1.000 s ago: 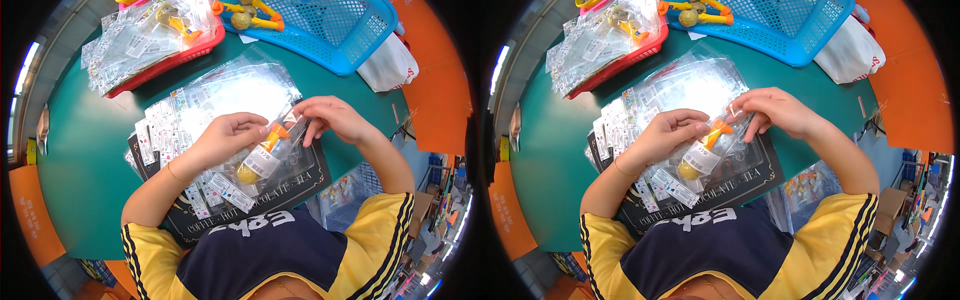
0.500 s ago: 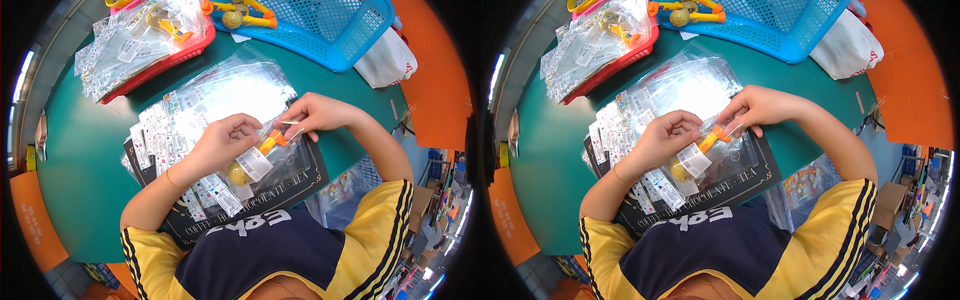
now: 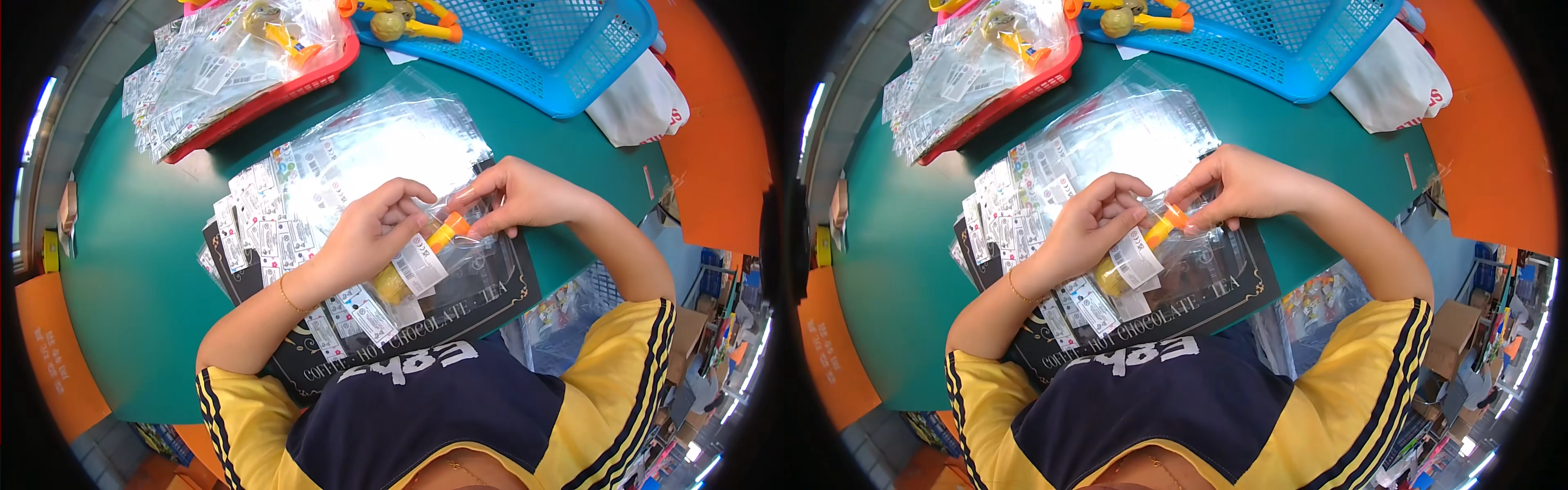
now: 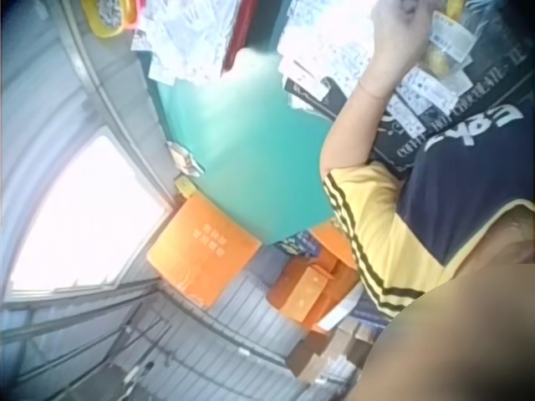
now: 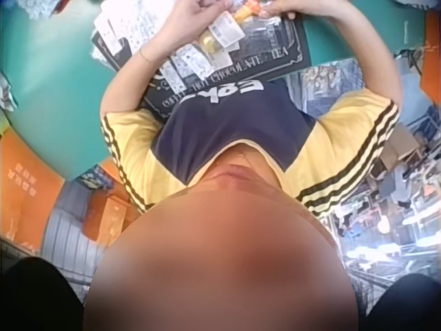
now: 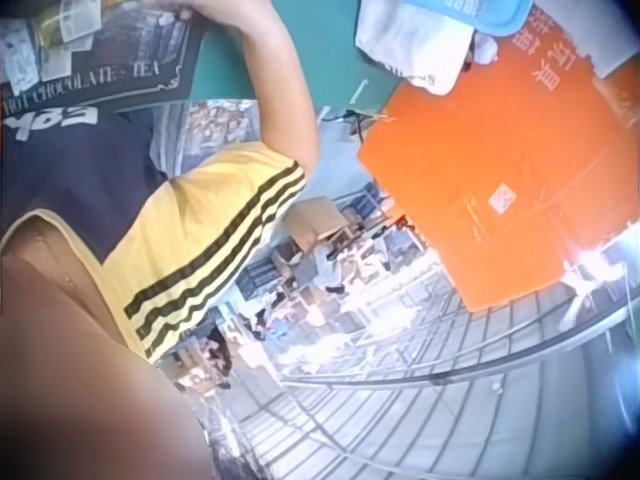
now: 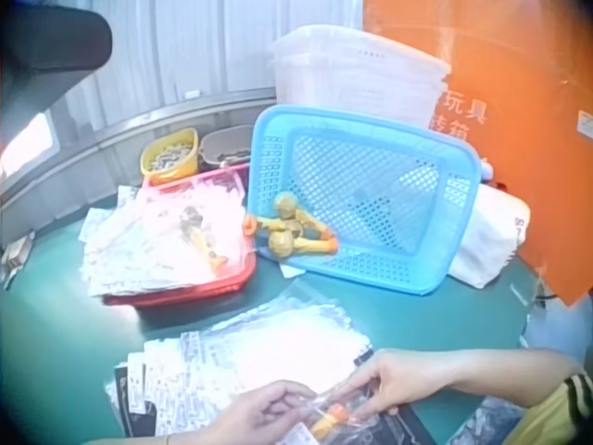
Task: Packaging small plastic toy components into plastic bags.
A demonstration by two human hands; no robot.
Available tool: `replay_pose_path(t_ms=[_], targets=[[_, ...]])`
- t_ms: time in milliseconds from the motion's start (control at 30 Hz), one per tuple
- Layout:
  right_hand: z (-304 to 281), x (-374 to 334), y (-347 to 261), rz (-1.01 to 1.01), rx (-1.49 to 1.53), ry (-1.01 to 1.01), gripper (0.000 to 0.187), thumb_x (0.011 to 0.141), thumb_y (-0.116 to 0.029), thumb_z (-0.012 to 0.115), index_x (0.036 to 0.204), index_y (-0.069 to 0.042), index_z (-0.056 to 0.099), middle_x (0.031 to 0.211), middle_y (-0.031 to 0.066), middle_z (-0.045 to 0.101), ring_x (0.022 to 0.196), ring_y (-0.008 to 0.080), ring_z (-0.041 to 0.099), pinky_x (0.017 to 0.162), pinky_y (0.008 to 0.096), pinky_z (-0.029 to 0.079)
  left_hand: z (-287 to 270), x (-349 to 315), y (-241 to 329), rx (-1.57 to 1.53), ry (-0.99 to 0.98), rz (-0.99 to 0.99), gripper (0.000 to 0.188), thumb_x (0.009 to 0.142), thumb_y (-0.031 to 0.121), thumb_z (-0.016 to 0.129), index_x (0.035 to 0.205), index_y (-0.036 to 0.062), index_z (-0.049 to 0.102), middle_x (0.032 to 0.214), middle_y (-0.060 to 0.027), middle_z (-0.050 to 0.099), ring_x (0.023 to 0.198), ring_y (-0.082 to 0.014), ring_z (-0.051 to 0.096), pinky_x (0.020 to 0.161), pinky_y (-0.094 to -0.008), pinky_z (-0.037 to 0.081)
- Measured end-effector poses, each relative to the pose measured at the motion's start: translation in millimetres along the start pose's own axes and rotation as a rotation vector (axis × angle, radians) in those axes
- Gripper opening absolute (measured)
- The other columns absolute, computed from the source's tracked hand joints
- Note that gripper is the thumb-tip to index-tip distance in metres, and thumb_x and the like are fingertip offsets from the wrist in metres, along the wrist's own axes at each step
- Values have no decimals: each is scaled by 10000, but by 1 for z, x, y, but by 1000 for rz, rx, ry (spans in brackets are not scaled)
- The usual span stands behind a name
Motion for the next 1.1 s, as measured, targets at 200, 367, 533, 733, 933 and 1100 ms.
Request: replay_pose_path(t_ms=[200,367,533,733,933,1100], targets=[[1,-3,10,-151,30,145,307,712,-31,746,1010,-98,711,997,31,690,559,2,488,483,172,374,-3,-3,3,-47,-5,-19,210,905,14,531,1113,7,502,829,-50,622,782,-74,624,701,-201,470],[16,2,29,-383,2,280,251,711,-42,758,952,-108,730,921,15,701,566,1,467,478,172,349,-2,-2,5,-78,0,-21,235,909,9,517,1141,13,482,848,-49,610,789,-76,619,705,-203,465],[18,3,30,-436,-74,303,239,724,-93,764,959,-110,729,843,4,700,553,8,466,471,179,341,2,-4,5,-34,-6,-11,243,912,2,501,1154,14,474,847,-50,605,809,-79,616,716,-204,462],[11,-11,17,-126,79,241,257,828,-113,671,1084,-97,681,908,-8,684,573,22,513,517,178,412,1,-4,8,-74,43,-13,243,928,36,498,1170,13,477,883,-38,566,851,-77,585,746,-197,451],[27,-25,54,-313,414,814,253,898,-153,591,1129,-50,585,952,23,618,802,79,583,661,216,465,2,-6,6,-63,65,37,248,937,27,464,1184,16,461,879,-40,531,907,-104,593,758,-212,454],[73,-29,46,-206,887,796,259,898,-177,596,1117,-56,530,992,35,588,913,126,589,776,264,481,5,-8,11,-357,95,152,326,933,-10,427,1254,24,376,963,-55,481,1096,-232,568,901,-300,465]])
Point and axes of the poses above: each hand's wrist, its own x-axis towards the middle knuckle, its own z-axis out of the palm, y = z × x, the point moved 1 cm from there along x, towards the middle knuckle
